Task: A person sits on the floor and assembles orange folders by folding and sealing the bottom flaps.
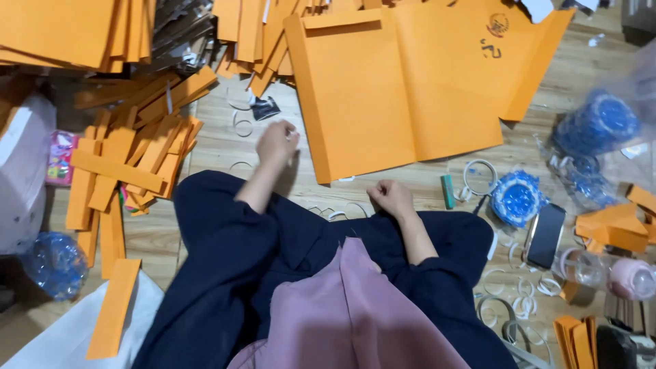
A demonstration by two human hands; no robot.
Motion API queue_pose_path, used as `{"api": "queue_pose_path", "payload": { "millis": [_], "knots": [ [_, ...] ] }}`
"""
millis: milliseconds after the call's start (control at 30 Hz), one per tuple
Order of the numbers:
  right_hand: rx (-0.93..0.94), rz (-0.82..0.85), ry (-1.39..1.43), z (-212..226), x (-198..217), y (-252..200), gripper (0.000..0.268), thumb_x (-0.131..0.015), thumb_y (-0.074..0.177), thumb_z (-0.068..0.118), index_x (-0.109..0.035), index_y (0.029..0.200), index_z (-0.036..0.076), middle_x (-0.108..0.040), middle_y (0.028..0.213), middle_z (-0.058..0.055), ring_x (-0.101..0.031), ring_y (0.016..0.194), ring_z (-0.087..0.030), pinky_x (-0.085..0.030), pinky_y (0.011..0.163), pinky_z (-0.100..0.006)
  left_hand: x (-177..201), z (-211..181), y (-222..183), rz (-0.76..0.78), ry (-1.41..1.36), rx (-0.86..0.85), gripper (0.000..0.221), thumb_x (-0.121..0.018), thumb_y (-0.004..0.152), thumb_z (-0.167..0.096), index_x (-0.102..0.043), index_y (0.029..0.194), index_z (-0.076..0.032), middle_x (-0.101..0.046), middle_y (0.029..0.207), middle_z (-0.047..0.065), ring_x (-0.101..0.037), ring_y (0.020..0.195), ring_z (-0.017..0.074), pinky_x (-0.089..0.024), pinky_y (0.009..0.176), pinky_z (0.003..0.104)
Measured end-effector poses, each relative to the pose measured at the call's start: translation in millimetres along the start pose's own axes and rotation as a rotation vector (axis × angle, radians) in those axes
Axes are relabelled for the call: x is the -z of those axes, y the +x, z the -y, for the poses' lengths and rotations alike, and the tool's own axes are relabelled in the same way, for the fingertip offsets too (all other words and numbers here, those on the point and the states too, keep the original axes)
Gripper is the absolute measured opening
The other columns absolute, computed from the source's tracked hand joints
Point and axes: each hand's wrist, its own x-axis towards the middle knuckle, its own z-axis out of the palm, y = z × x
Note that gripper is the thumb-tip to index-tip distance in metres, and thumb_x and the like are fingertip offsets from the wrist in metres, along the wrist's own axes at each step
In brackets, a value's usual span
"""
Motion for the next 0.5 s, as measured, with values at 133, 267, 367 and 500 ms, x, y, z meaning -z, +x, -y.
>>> {"api": "queue_pose_path", "payload": {
  "millis": [133,267,367,500],
  "knots": [
    [0.105,0.028,-0.040,22,-9,-14,0.031,-0.059,0.074,0.047,-0.065,0.074,0.016,-0.064,0.073,-0.010,-0.061,0.083,-0.035,-0.048,0.075,-0.045,58,34,40,-0.134,0.092,0.015,0.016,-0.062,0.077,-0.017,-0.067,0.092,-0.019,-0.062,0.085,0.006,-0.060,0.091,0.0300,-0.048,0.076,0.044],
    [0.258,0.326,-0.128,45,-32,-38,0.020,-0.060,0.075,0.034,-0.069,0.075,0.017,-0.067,0.074,-0.010,-0.063,0.081,-0.034,-0.049,0.073,-0.043,78,122,76,-0.379,0.190,0.144,0.020,-0.064,0.075,-0.008,-0.064,0.094,-0.013,-0.057,0.091,0.010,-0.058,0.091,0.0324,-0.049,0.077,0.045],
    [0.273,0.311,-0.195,52,-37,-31,0.024,-0.058,0.075,0.038,-0.066,0.067,0.017,-0.065,0.065,-0.006,-0.064,0.073,-0.030,-0.049,0.067,-0.038,86,164,96,-0.467,0.219,0.247,0.017,-0.063,0.077,-0.014,-0.063,0.092,-0.022,-0.059,0.087,0.004,-0.060,0.087,0.0292,-0.051,0.073,0.042],
    [0.241,0.291,-0.171,64,-29,-34,0.030,-0.057,0.078,0.039,-0.063,0.062,0.014,-0.063,0.059,-0.006,-0.063,0.067,-0.030,-0.048,0.061,-0.036,95,139,95,-0.483,0.142,0.267,0.016,-0.059,0.080,-0.014,-0.063,0.092,-0.024,-0.064,0.082,0.010,-0.063,0.083,0.0325,-0.051,0.072,0.044]
  ]
}}
